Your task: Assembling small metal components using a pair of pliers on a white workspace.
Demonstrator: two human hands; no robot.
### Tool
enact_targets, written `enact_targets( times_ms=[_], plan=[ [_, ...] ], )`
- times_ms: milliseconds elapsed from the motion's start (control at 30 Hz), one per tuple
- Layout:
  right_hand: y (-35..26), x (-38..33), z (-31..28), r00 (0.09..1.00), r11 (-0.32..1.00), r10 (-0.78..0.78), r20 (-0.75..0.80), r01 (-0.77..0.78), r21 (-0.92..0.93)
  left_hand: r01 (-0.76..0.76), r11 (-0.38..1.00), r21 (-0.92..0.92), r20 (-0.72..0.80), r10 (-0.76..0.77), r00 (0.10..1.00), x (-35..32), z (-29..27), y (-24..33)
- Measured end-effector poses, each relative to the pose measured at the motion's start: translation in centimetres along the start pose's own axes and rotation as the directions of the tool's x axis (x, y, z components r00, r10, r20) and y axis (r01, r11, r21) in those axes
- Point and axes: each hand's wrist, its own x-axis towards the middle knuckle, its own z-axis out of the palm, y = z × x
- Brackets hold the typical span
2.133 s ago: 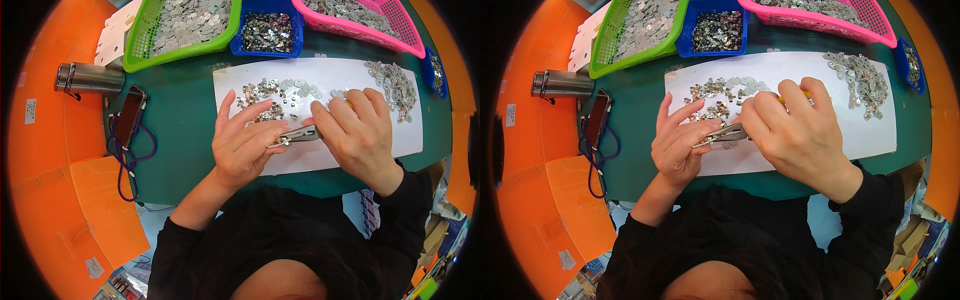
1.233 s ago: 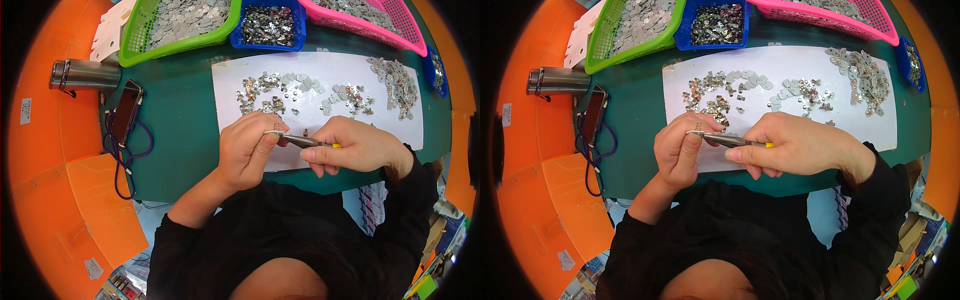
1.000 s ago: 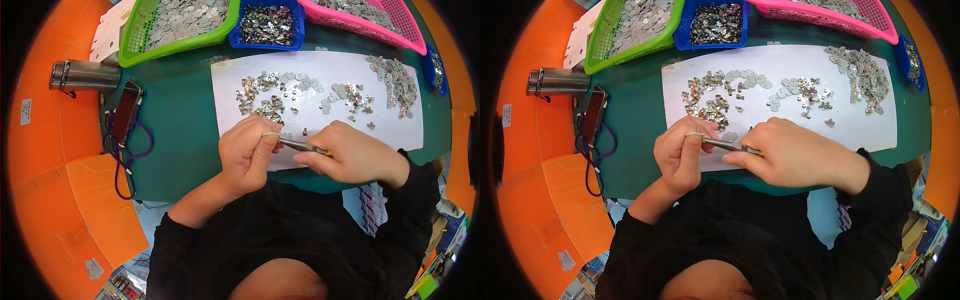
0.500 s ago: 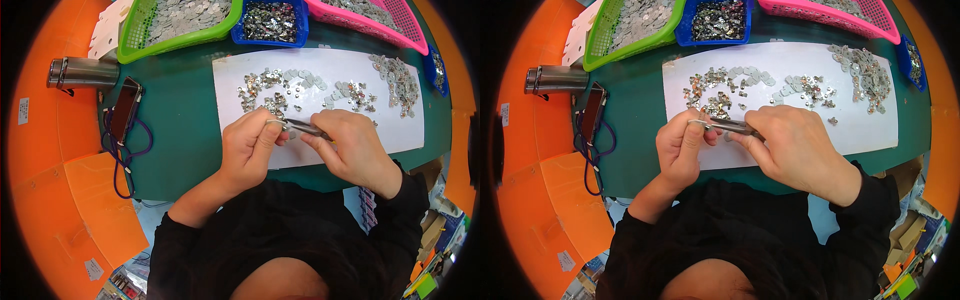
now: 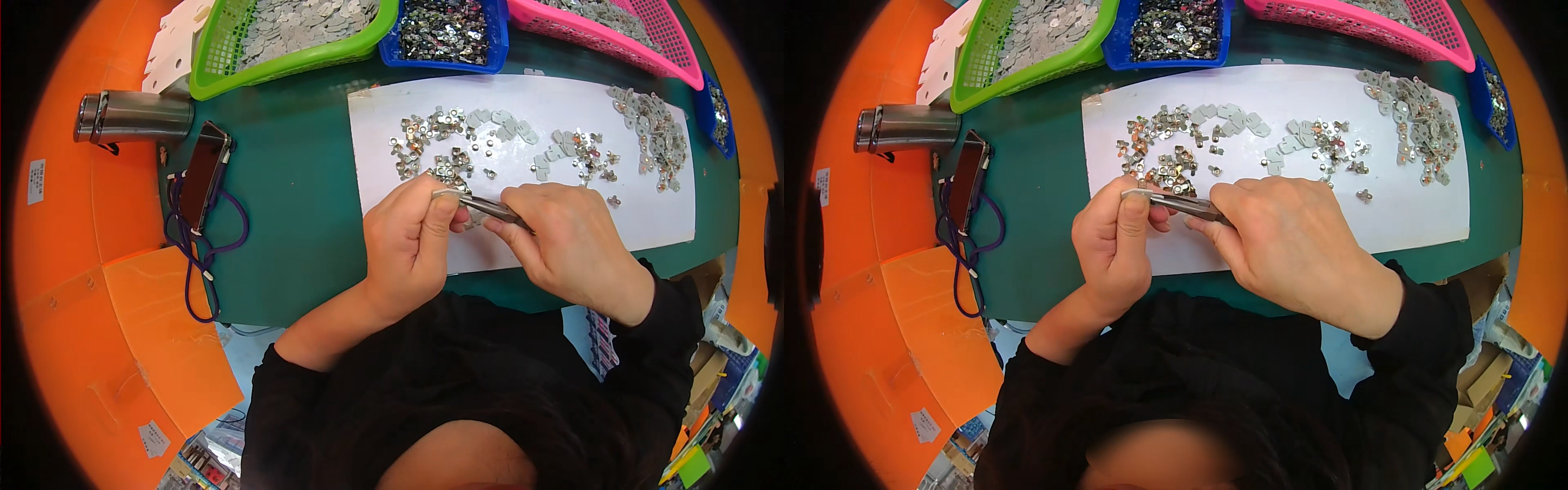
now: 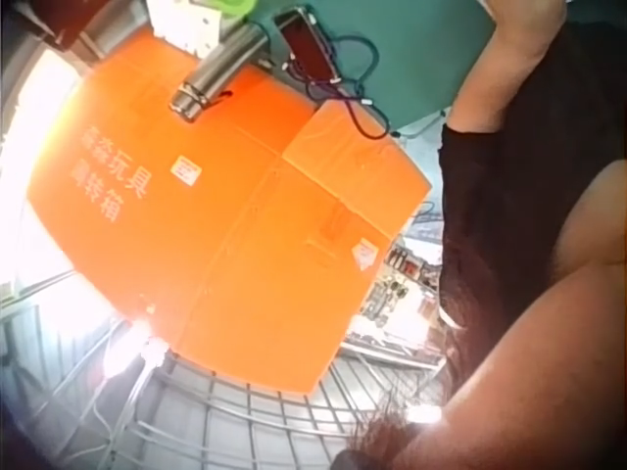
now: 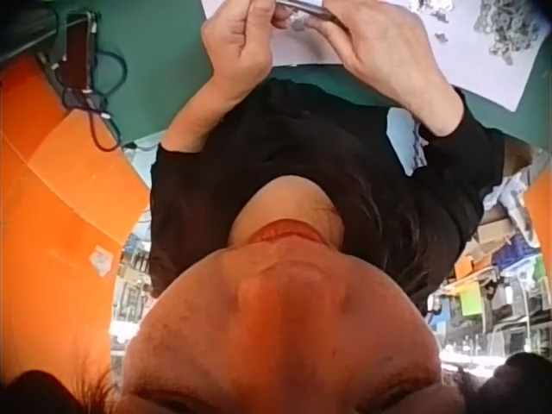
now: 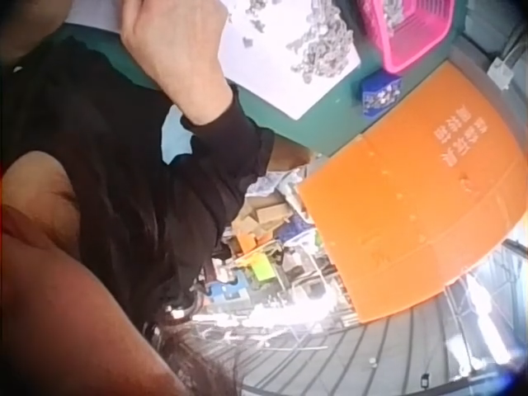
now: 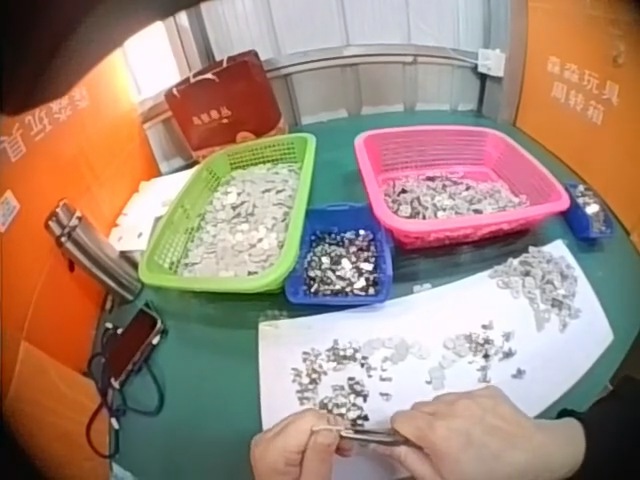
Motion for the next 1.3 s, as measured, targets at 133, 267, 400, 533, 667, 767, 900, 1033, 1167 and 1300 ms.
enact_targets(
  times_ms=[133, 267, 400, 533, 667, 767, 900, 1033, 1167, 1300],
  plan=[
    [0.0, 0.2, -0.1, 1.000, 1.000, 0.003, 0.006, -0.003, 0.000, -0.013, 1.000, 0.008, -0.020, 0.014, 1.000, -0.1, 0.1, -0.4],
    [0.0, 0.3, 0.0, 0.999, 0.998, -0.034, 0.013, 0.033, 0.049, 0.007, 0.999, -0.042, -0.032, -0.008, 0.999, -0.1, 0.1, -0.3],
    [0.0, 0.3, 0.3, 0.999, 0.998, -0.038, -0.022, 0.039, 0.059, 0.006, 0.998, -0.060, -0.039, -0.008, 0.999, -0.1, 0.2, -0.2],
    [0.0, 0.6, 0.5, 1.000, 0.998, -0.027, 0.005, 0.027, 0.052, 0.011, 0.998, -0.057, -0.058, -0.014, 0.998, -0.2, 0.2, -0.4],
    [0.0, 0.5, 1.3, 1.000, 1.000, -0.007, 0.002, 0.007, 0.031, 0.066, 0.995, -0.076, -0.061, -0.070, 0.996, -0.3, 0.2, -0.2],
    [0.6, 0.1, 2.2, 0.998, 1.000, -0.015, -0.068, 0.017, 0.016, 0.096, 0.993, -0.074, -0.026, -0.098, 0.995, -0.1, 0.4, -0.4],
    [0.8, -0.3, 1.5, 0.982, 0.998, -0.059, -0.178, 0.053, -0.035, 0.033, 0.998, -0.054, 0.081, -0.028, 0.996, 0.4, -0.2, 0.0],
    [2.4, -1.6, 0.7, 0.960, 0.998, -0.059, -0.274, 0.047, -0.050, -0.070, 0.997, -0.020, 0.175, 0.072, 0.982, 0.5, -0.5, 1.0],
    [7.7, -4.6, -2.1, 0.742, 0.838, 0.340, -0.577, -0.518, -0.172, -0.028, 0.998, -0.060, 0.071, 0.033, 0.997, 0.6, -0.8, 0.8],
    [11.0, -7.2, -3.3, 0.677, 0.655, 0.363, -0.640, -0.674, -0.341, 0.017, 1.000, 0.017, 0.098, -0.019, 0.995, 1.1, -0.7, 0.7]
  ],
)
